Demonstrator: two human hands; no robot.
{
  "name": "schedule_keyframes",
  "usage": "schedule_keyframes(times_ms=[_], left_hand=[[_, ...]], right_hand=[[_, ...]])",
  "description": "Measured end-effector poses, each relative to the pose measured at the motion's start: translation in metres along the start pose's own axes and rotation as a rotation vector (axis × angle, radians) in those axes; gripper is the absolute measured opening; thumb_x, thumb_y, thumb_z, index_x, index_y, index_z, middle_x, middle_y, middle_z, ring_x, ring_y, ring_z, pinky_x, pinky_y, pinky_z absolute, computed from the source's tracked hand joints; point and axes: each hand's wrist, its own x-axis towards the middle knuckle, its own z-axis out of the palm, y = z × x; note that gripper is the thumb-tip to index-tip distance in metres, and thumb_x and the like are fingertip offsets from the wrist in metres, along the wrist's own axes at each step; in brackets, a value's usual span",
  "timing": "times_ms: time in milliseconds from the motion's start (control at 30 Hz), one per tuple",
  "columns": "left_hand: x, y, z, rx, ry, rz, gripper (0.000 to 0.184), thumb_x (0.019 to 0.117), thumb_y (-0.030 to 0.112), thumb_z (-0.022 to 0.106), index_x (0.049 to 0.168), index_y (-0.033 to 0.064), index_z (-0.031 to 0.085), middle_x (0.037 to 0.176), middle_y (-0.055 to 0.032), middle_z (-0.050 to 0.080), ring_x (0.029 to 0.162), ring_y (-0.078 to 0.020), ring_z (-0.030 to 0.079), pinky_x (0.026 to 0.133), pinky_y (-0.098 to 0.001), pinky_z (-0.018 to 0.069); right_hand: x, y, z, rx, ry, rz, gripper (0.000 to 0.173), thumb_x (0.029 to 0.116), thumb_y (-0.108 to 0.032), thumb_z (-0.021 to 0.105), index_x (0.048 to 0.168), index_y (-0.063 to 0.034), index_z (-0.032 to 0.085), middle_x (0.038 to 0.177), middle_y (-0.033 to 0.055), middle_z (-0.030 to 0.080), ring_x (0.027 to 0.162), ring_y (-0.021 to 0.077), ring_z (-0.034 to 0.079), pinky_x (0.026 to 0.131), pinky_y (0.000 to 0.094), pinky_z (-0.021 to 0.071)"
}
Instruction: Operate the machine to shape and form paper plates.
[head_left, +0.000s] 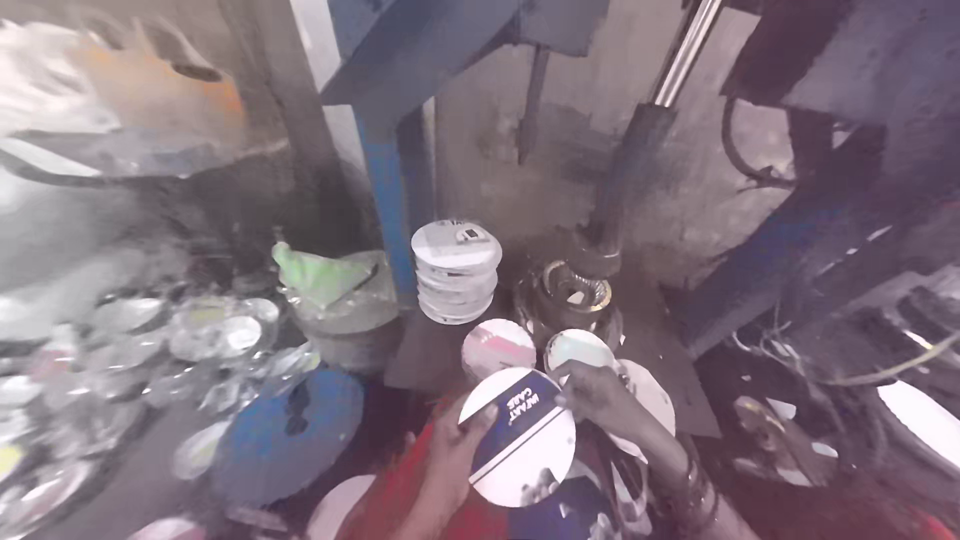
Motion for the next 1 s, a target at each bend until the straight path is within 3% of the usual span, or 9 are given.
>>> schedule_keyframes(times_ms=[67,100,167,333,433,633,833,933,1000], left_hand=[[0.001,0.0,-0.003,-0.011,-0.031,0.007,0.034,0.0962,0.01,0.057,0.128,-0.0038,0.058,0.104,-0.0016,0.072,0.09,-0.0069,0.071,0.082,-0.0257,0.0605],[0.002,0.0,-0.005,-0.008,-0.033,-0.002,0.042,0.0987,0.018,0.052,0.135,-0.0034,0.053,0.103,-0.0027,0.072,0.085,-0.0087,0.071,0.074,-0.0259,0.061],[0.003,0.001,-0.013,0.0,-0.047,-0.023,0.057,0.104,0.037,0.041,0.146,-0.0011,0.041,0.105,-0.0055,0.076,0.09,-0.0151,0.075,0.074,-0.0296,0.0617],[-0.005,-0.011,-0.027,-0.069,-0.032,-0.11,0.042,0.1039,0.02,0.036,0.14,-0.0008,0.043,0.105,-0.009,0.076,0.093,-0.0198,0.075,0.077,-0.0337,0.0623],[-0.01,-0.012,-0.032,-0.054,-0.031,-0.168,0.04,0.102,0.016,0.038,0.137,-0.0011,0.044,0.105,-0.0107,0.075,0.092,-0.0216,0.075,0.077,-0.0361,0.0622],[-0.014,-0.01,-0.05,0.003,-0.007,-0.136,0.036,0.102,0.014,0.04,0.134,0.0001,0.048,0.105,-0.0083,0.075,0.092,-0.0192,0.074,0.078,-0.0343,0.0619],[0.015,-0.006,-0.066,0.341,-0.013,-0.025,0.035,0.1017,0.016,0.05,0.128,-0.0063,0.056,0.108,-0.0099,0.073,0.09,-0.0139,0.073,0.076,-0.03,0.0614],[0.044,0.007,-0.068,0.63,0.06,-0.011,0.038,0.1033,0.022,0.052,0.128,-0.0052,0.061,0.109,-0.0146,0.072,0.091,-0.0195,0.072,0.08,-0.0375,0.06],[0.065,0.022,-0.061,0.839,0.078,-0.039,0.044,0.1036,0.034,0.055,0.128,-0.002,0.064,0.107,-0.0166,0.072,0.091,-0.025,0.071,0.084,-0.046,0.058]], right_hand=[[0.01,0.001,-0.015,0.029,0.052,0.137,0.027,0.0938,-0.005,0.063,0.118,0.0071,0.063,0.079,0.0041,0.067,0.066,0.0069,0.06,0.064,0.0267,0.0524],[0.017,0.008,-0.027,0.072,0.131,0.207,0.027,0.0941,-0.002,0.06,0.12,0.007,0.061,0.082,0.0019,0.065,0.068,0.004,0.059,0.065,0.0238,0.0516],[0.031,0.033,-0.052,0.2,0.377,0.296,0.025,0.0963,0.002,0.056,0.12,0.0079,0.058,0.088,0.0024,0.065,0.071,0.0027,0.059,0.066,0.0212,0.0517],[0.067,0.079,-0.089,0.3,0.798,0.45,0.02,0.0997,-0.004,0.059,0.116,0.0074,0.06,0.09,0.008,0.063,0.07,0.008,0.058,0.065,0.0245,0.0517],[0.078,0.086,-0.094,0.25,0.781,0.429,0.022,0.1003,-0.009,0.062,0.115,0.0071,0.062,0.093,0.0093,0.064,0.074,0.009,0.059,0.069,0.0262,0.053],[0.088,0.075,-0.094,0.251,0.768,0.541,0.037,0.097,-0.005,0.065,0.13,0.0064,0.053,0.104,0.015,0.063,0.077,0.0133,0.062,0.07,0.0289,0.0555],[0.054,0.089,-0.082,0.043,0.831,0.354,0.033,0.1037,-0.017,0.057,0.126,0.0072,0.053,0.096,0.0115,0.062,0.074,0.0104,0.06,0.069,0.0293,0.0534],[0.02,0.064,-0.07,-0.375,0.568,0.548,0.042,0.1055,-0.03,0.055,0.122,0.0072,0.066,0.107,0.0286,0.07,0.1,0.0423,0.068,0.091,0.0614,0.0496],[0.006,0.061,-0.055,-0.489,0.42,0.646,0.047,0.1026,-0.039,0.06,0.122,0.003,0.069,0.114,0.0316,0.069,0.108,0.051,0.065,0.093,0.0706,0.0463]])
